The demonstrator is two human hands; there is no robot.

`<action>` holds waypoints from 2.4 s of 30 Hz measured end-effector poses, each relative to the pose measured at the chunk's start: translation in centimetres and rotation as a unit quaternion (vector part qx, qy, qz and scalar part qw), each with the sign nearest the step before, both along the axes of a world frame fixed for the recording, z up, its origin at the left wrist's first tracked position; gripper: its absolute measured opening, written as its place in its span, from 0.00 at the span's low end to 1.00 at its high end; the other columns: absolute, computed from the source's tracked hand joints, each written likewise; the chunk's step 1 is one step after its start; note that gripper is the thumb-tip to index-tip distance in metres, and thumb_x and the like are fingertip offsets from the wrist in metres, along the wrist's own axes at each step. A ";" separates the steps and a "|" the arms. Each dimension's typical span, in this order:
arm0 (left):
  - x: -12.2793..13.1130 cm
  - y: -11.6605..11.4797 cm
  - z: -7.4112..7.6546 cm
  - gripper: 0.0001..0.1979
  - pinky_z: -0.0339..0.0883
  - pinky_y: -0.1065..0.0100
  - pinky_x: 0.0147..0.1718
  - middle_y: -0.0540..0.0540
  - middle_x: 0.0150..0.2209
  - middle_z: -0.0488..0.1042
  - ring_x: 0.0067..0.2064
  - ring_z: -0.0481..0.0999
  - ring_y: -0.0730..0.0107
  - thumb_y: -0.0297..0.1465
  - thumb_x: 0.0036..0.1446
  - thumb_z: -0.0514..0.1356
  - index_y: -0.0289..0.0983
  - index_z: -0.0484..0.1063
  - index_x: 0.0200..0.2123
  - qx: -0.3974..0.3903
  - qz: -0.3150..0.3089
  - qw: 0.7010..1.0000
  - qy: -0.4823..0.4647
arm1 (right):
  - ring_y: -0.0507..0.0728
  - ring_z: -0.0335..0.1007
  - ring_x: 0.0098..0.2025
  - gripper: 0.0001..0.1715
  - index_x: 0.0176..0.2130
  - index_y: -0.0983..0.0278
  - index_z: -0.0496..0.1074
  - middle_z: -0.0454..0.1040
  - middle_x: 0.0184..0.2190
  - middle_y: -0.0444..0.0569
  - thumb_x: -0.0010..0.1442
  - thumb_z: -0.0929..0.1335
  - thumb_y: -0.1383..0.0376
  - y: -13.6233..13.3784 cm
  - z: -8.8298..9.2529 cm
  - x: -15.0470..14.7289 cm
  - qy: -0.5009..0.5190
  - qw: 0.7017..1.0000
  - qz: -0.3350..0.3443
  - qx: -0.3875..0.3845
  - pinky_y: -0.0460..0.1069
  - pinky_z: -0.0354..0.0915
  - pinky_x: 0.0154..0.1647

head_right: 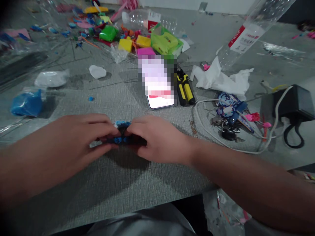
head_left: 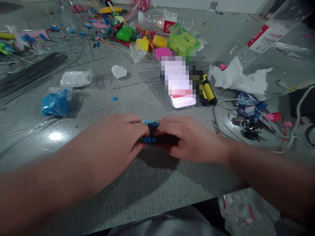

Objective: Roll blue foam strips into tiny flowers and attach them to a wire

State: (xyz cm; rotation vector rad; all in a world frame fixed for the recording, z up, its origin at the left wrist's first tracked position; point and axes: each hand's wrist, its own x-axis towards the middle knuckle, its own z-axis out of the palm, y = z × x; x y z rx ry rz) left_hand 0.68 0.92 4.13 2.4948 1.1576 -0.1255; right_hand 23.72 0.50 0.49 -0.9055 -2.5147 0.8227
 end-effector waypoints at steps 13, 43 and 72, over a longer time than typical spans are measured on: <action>0.8 -0.3 -0.2 0.14 0.65 0.54 0.37 0.43 0.39 0.76 0.37 0.76 0.55 0.30 0.63 0.51 0.42 0.78 0.38 0.001 0.004 1.000 -0.006 | 0.56 0.72 0.42 0.11 0.45 0.67 0.77 0.78 0.40 0.51 0.64 0.68 0.74 0.2 -0.1 0.2 -0.009 1.000 -0.006 -0.002 0.50 0.63 0.42; 0.5 -0.5 -0.5 0.10 0.67 0.55 0.39 0.44 0.44 0.68 0.39 0.73 0.58 0.37 0.60 0.59 0.44 0.76 0.43 0.047 0.051 0.997 -0.040 | 0.55 0.69 0.38 0.11 0.43 0.67 0.77 0.76 0.37 0.48 0.59 0.70 0.74 -0.2 0.1 0.2 -0.005 0.999 -0.040 -0.001 0.48 0.60 0.38; 0.4 1.4 1.9 0.12 0.76 0.66 0.43 0.49 0.44 0.79 0.45 0.80 0.66 0.31 0.62 0.56 0.43 0.71 0.48 -0.415 0.163 0.836 -0.321 | 0.53 0.73 0.45 0.10 0.49 0.62 0.74 0.77 0.44 0.48 0.70 0.66 0.71 -0.6 2.2 1.6 0.146 0.987 -0.052 0.049 0.49 0.69 0.47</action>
